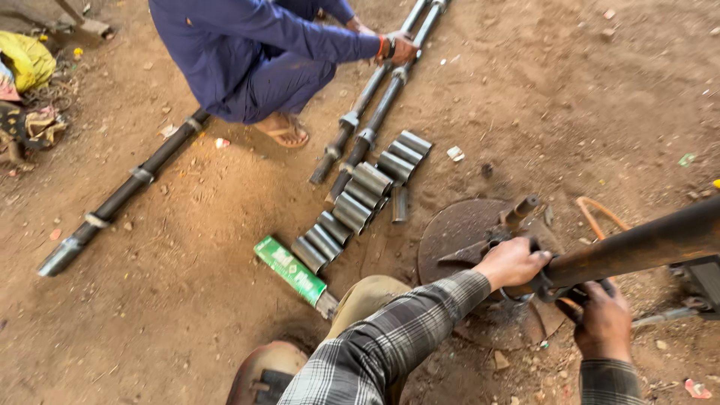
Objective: The person welds metal pipe sections together using a welding torch. They hold the pipe steady with one hand while applying the torch with the other, creating sparks. Another person in the background also works on similar pipe sections.
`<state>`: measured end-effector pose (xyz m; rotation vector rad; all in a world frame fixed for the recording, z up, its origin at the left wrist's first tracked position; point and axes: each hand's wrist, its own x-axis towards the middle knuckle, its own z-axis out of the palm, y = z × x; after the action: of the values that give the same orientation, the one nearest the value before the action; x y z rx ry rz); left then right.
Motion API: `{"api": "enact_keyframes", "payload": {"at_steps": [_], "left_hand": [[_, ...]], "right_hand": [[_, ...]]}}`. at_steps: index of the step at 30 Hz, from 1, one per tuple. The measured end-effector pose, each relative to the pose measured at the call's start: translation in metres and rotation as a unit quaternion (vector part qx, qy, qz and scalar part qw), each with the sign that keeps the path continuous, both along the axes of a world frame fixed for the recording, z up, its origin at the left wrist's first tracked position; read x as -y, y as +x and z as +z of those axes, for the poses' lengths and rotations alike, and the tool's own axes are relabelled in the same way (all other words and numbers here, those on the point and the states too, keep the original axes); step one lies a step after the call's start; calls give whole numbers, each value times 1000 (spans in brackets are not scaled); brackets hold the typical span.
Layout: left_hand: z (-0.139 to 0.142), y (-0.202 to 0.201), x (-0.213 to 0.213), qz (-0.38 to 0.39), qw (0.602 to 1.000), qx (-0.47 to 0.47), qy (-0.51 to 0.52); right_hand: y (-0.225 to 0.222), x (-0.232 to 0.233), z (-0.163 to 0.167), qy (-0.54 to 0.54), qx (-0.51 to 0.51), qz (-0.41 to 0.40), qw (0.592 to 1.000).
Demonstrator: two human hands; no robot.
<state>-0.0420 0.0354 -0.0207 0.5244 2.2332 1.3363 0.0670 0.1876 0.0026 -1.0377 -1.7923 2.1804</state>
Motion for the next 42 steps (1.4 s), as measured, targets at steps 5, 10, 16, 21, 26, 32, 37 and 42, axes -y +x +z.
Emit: {"api": "enact_keyframes", "payload": {"at_steps": [5,10,16,21,26,32,37,42], "left_hand": [[23,7,5,-13,994,-71,-84],[48,16,17,-92,984,-114,-102],[37,13,10,-97,988,-83,-85],[22,8,3,-109,991,-55,-59],[14,9,1,-115,985,-104,-72],[11,11,0,-120,983,-109,-82],[16,10,2,-123,984,-102,-79],[15,10,1,-124,984,-96,-80]], "right_hand": [[9,-11,-14,21,-4,31,999],[19,-10,-20,50,41,47,997],[26,13,-9,50,21,51,997],[17,25,9,91,30,70,993],[13,30,17,272,75,134,950],[14,25,13,310,44,157,937],[14,24,9,303,58,158,938],[14,20,3,295,51,158,941]]}}
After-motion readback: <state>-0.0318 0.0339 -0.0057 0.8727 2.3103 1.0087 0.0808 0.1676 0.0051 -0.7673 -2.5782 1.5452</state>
